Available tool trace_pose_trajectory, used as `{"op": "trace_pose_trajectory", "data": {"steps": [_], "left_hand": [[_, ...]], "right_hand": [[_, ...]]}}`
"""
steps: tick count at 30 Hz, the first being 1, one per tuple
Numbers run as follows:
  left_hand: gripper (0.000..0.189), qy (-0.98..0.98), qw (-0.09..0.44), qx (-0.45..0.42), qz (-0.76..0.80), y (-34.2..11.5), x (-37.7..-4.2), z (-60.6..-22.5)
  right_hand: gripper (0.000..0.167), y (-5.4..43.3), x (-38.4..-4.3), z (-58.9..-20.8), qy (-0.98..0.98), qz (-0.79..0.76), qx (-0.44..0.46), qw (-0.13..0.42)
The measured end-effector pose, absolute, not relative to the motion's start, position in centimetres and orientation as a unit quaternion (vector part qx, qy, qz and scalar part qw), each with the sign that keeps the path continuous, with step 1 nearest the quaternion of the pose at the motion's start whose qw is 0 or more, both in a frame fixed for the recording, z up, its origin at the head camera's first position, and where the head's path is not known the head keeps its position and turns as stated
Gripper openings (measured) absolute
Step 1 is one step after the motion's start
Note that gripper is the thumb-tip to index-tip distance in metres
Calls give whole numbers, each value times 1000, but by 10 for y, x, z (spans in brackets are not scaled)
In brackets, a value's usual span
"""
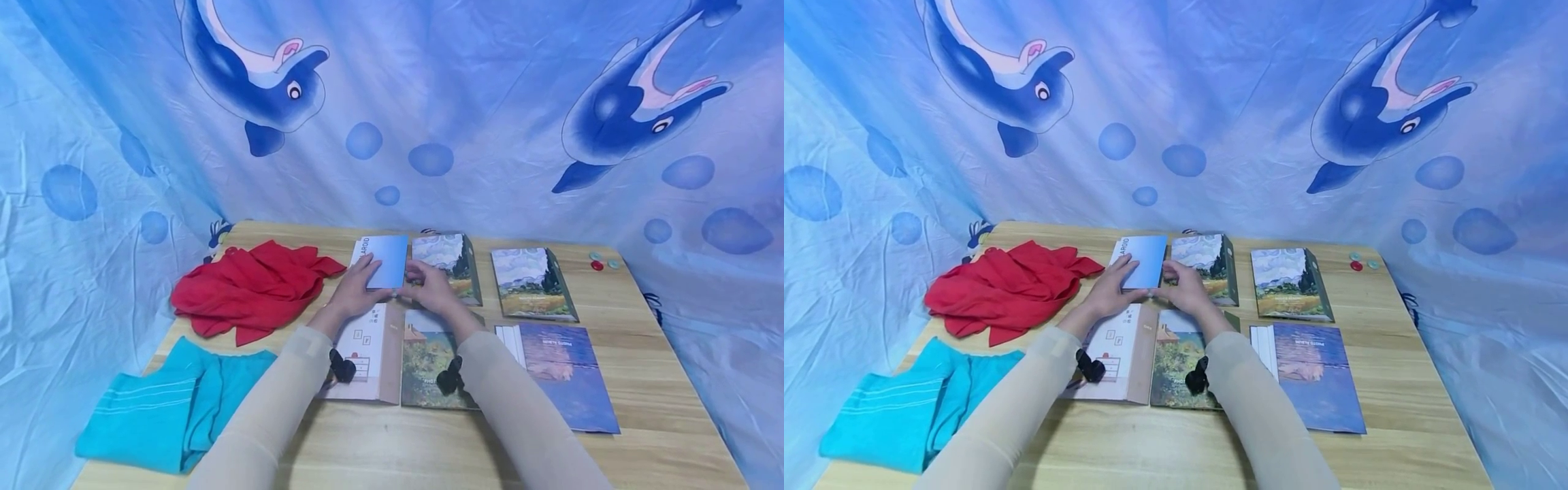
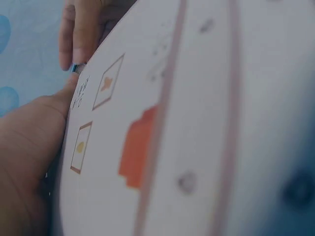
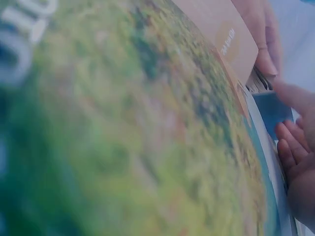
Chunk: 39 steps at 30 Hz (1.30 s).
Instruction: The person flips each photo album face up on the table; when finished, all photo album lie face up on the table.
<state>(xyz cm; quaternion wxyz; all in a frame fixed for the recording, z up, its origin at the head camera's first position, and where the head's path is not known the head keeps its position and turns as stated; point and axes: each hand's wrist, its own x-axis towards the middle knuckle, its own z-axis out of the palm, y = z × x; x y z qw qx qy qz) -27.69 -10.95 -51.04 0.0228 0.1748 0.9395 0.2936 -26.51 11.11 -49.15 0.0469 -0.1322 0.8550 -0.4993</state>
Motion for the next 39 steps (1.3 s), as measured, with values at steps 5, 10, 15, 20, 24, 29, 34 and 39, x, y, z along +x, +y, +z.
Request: {"op": "trace_pose_trajectory", "data": {"steps": [5,10,15,20,24,29,34,39], "left_hand": [[77,934,18,165,315,-109,-276,-508],[88,932,28,155,326,-108,-275,-506],[97,931,34,123,341,-109,-275,-506],[98,931,36,96,350,-110,-275,-506],[103,929,35,83,359,-109,-276,-504],[108,918,23,89,385,-108,-278,-502],[110,902,23,76,425,-109,-276,-502],[111,887,31,72,456,-114,-273,-503]], "right_hand": [[66,105,-267,-491,867,-474,-150,26],[63,99,-265,-490,863,-487,-135,13],[55,93,-262,-488,858,-506,-94,-6],[65,89,-262,-488,858,-504,-92,40],[59,87,-263,-486,878,-463,-113,37],[52,86,-262,-479,879,-462,-116,-31],[50,81,-260,-473,849,-516,-101,-50],[52,77,-260,-476,833,-543,-86,-59]]}}
